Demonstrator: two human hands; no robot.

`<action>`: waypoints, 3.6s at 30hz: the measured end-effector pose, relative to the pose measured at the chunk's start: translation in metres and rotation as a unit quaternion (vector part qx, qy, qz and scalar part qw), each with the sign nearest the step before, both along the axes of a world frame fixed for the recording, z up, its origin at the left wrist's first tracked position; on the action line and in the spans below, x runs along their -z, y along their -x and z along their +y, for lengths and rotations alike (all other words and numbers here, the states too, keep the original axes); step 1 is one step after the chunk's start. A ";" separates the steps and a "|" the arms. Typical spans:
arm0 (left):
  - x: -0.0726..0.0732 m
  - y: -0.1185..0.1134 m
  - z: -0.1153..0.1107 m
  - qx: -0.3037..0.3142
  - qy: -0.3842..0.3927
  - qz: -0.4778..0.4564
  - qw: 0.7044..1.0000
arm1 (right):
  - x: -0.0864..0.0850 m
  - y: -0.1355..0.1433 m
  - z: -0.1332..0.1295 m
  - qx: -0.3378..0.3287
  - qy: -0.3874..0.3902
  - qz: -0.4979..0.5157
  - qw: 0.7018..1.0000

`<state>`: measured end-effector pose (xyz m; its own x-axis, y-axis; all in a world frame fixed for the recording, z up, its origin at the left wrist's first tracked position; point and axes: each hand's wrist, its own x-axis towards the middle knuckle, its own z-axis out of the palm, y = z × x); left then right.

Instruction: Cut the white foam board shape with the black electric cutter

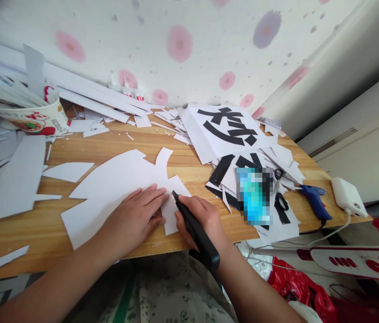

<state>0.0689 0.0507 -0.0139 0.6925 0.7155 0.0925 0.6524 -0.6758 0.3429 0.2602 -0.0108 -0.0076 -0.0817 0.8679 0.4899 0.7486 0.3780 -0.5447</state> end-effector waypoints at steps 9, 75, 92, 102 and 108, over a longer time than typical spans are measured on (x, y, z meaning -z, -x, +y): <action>-0.001 0.001 -0.001 0.003 -0.007 -0.015 1.000 | 0.003 -0.002 -0.006 -0.008 -0.015 -0.013 1.000; 0.003 0.000 0.005 0.001 -0.017 0.021 1.000 | -0.004 -0.019 -0.069 -0.061 -0.038 -0.035 0.997; -0.014 -0.008 -0.017 -0.021 -0.004 0.034 0.999 | 0.015 -0.038 -0.015 0.024 0.068 0.444 0.893; -0.015 0.024 -0.020 -0.007 0.021 -0.012 1.000 | 0.020 -0.020 -0.030 0.040 0.116 0.432 0.894; -0.012 0.017 -0.017 -0.021 -0.057 0.001 0.998 | 0.007 0.000 -0.007 0.057 0.011 0.160 0.985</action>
<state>0.0523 0.0341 -0.0021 0.6621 0.7288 0.1744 0.6814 -0.6824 0.2646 0.2604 -0.0181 -0.0146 0.1729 0.8732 0.4556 0.5748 0.2862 -0.7666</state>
